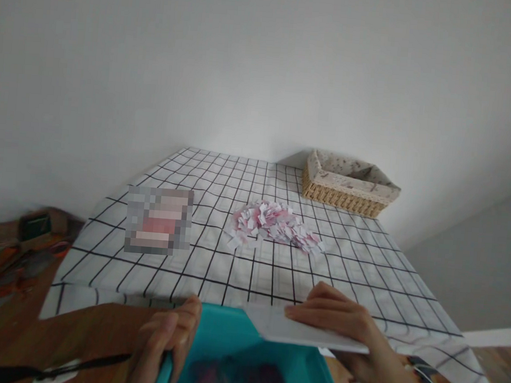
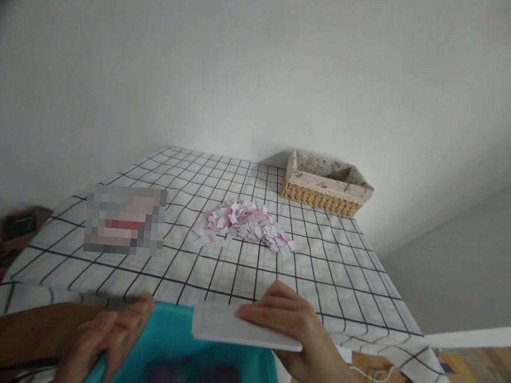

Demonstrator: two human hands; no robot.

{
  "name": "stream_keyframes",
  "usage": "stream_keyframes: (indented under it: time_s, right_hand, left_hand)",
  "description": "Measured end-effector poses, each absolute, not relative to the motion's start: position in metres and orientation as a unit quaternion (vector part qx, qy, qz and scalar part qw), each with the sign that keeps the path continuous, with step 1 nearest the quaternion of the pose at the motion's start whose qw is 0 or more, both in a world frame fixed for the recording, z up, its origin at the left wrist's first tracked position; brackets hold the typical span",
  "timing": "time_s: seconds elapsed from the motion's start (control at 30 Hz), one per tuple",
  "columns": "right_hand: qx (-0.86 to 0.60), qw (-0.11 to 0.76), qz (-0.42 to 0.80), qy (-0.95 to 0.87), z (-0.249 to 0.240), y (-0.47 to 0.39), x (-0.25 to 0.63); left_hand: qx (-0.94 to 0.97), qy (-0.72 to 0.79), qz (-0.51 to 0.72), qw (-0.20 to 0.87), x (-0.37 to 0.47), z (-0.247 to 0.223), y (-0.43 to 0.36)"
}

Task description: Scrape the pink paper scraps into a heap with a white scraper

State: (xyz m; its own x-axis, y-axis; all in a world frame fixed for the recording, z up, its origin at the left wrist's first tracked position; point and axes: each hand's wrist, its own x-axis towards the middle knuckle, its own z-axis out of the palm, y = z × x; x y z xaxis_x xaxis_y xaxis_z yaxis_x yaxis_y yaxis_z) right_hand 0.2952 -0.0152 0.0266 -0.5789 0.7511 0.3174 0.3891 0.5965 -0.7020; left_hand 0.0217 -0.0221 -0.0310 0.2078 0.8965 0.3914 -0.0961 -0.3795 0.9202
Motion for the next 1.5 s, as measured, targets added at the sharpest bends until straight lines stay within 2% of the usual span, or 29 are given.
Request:
stream_keyframes:
  time_s: [0.1,0.3,0.43,0.6,0.8,1.2,1.33,1.5]
  right_hand:
    - [-0.337,0.328,0.286,-0.835,0.029,-0.018,0.301]
    - [-0.43,0.391,0.19,-0.791,0.027,-0.006,0.303]
    - [-0.437,0.372,0.154,-0.804,0.024,0.011,0.289]
    - [-0.435,0.337,0.176,-0.816,0.021,0.029,0.279]
    - [-0.463,0.351,0.124,-0.805,0.022,0.034,0.279]
    - [-0.395,0.332,0.206,-0.832,0.02,0.033,0.275]
    - [-0.349,0.295,0.232,-0.859,0.025,0.037,0.26]
    - [-0.433,0.321,0.135,-0.831,0.022,0.041,0.254]
  left_hand:
    - [0.627,0.322,0.54,0.459,0.023,-0.031,-0.022]
    - [0.62,0.328,0.558,0.442,0.024,-0.03,-0.023]
    - [0.648,0.317,0.527,0.449,0.02,-0.032,-0.021]
    - [0.624,0.342,0.533,0.459,0.018,-0.039,-0.023]
    - [0.611,0.351,0.543,0.457,0.019,-0.042,-0.025]
    - [0.646,0.345,0.518,0.442,0.014,-0.042,-0.023]
    - [0.652,0.334,0.52,0.439,0.016,-0.039,-0.022]
    - [0.619,0.356,0.549,0.435,0.019,-0.041,-0.024]
